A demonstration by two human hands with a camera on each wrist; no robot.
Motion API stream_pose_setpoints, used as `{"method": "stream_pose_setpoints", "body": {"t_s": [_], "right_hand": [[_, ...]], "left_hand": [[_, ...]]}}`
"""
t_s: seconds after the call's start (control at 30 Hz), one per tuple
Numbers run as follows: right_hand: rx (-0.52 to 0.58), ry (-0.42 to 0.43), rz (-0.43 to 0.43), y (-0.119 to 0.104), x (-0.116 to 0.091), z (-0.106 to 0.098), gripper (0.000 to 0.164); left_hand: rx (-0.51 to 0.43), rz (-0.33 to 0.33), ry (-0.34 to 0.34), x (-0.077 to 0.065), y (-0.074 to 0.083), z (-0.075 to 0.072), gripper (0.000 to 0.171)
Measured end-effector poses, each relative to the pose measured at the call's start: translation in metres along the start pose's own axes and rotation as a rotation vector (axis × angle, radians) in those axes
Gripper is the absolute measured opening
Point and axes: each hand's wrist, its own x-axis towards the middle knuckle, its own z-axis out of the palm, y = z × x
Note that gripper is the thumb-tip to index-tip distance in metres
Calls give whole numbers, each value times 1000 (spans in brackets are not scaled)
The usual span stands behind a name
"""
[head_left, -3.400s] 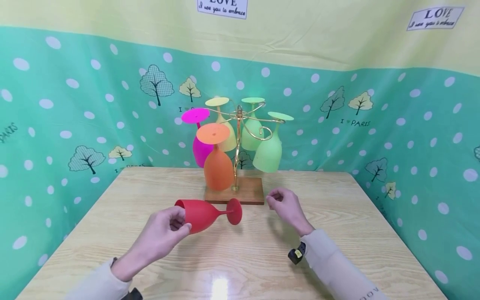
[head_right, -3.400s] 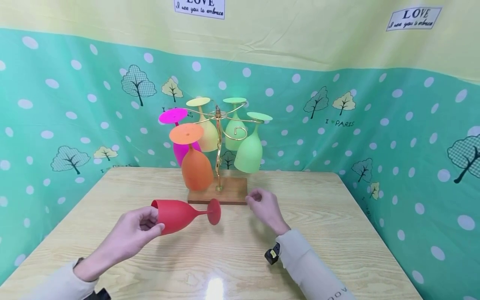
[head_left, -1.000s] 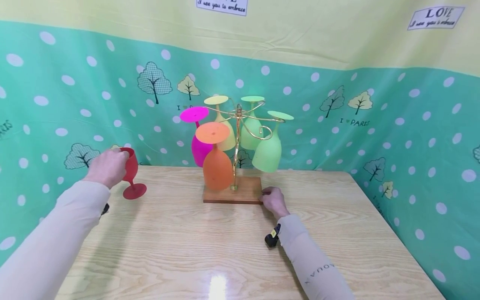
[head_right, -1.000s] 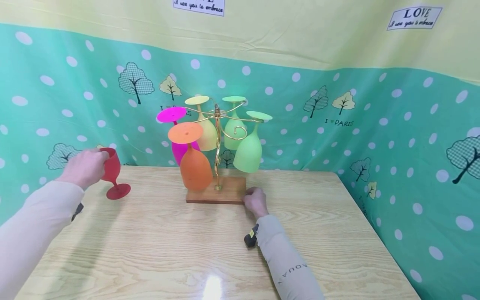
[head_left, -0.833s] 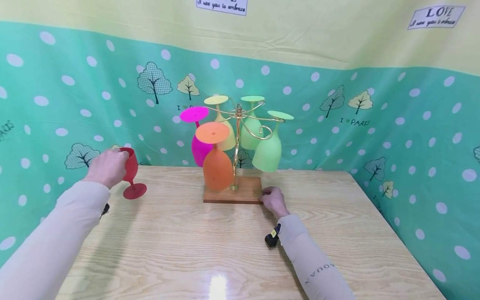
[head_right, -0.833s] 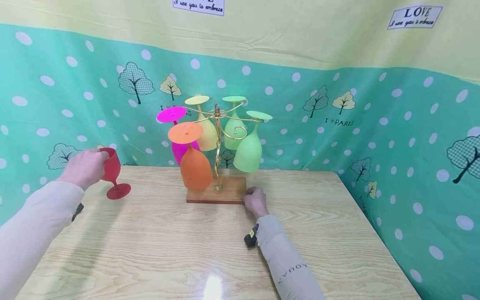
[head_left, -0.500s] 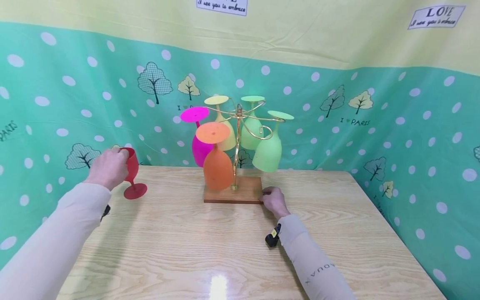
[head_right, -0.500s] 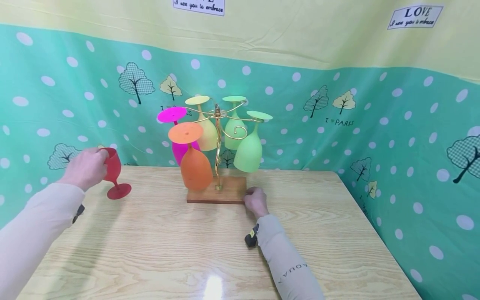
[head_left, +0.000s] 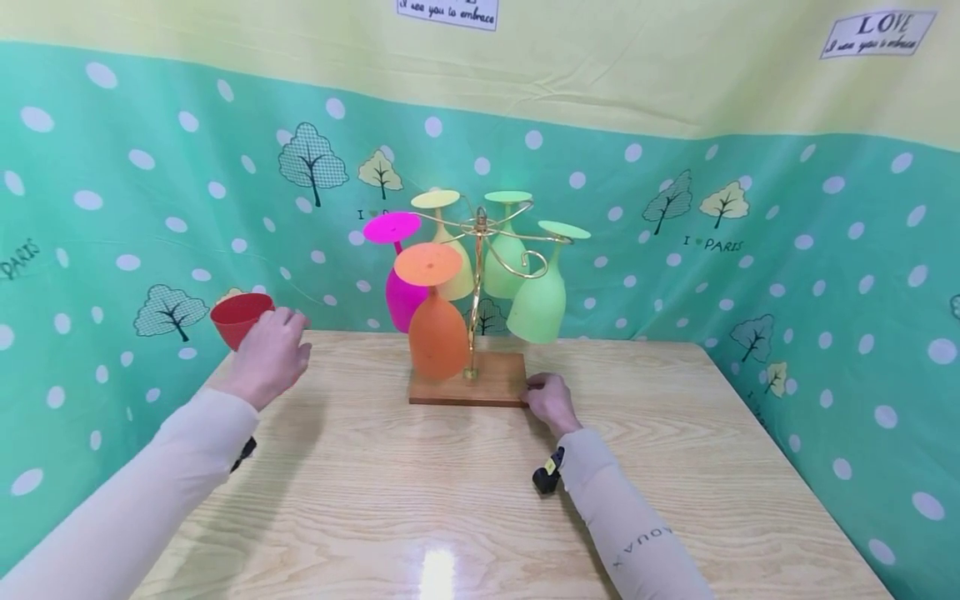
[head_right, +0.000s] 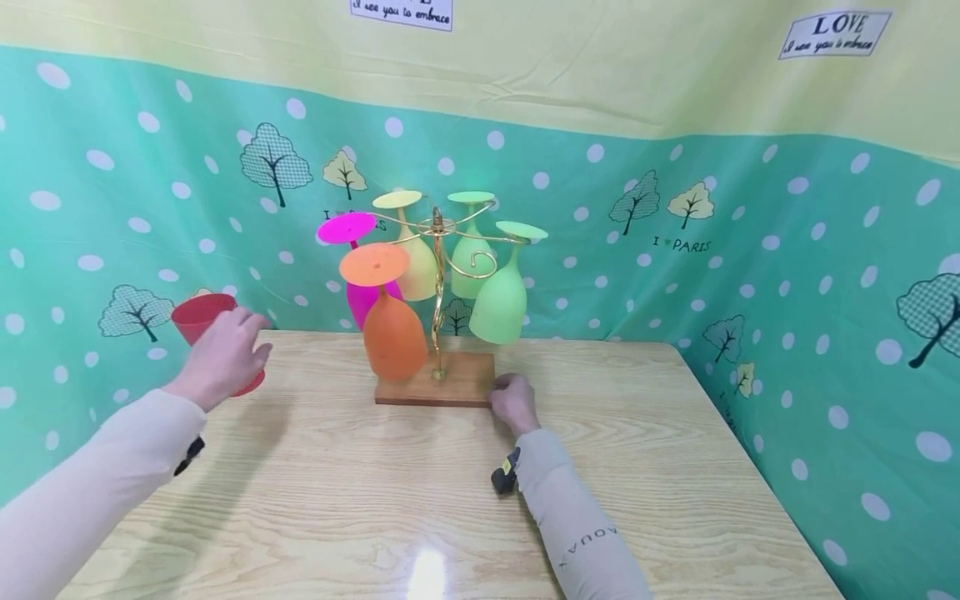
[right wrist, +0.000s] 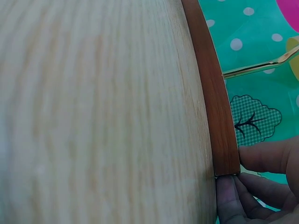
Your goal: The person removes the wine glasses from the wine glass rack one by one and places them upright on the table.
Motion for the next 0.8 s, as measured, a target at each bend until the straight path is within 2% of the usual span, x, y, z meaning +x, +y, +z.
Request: {"method": "stream_pose_setpoints", "body": {"t_s": [0.13,0.23,0.37,0.5,0.8], "right_hand": [[-6,-9,-2,0,0,0,34],[-12,-13,-8,0,-1,0,34],[-9,-5,-14,1,0,0,34],[-4,-10,-5,2,1,0,35],[-5,-12,-4,2,0,0,34]], "left_hand": [[-29,19,-19,-4,14,13,31],[-56,-7,-54,-5,25,20,34],[-109,-31,-58,-5,36,33,34],[-194,-38,-46,-7,47,49,32],[-409,-123,-113,-9,75,83,38]]}}
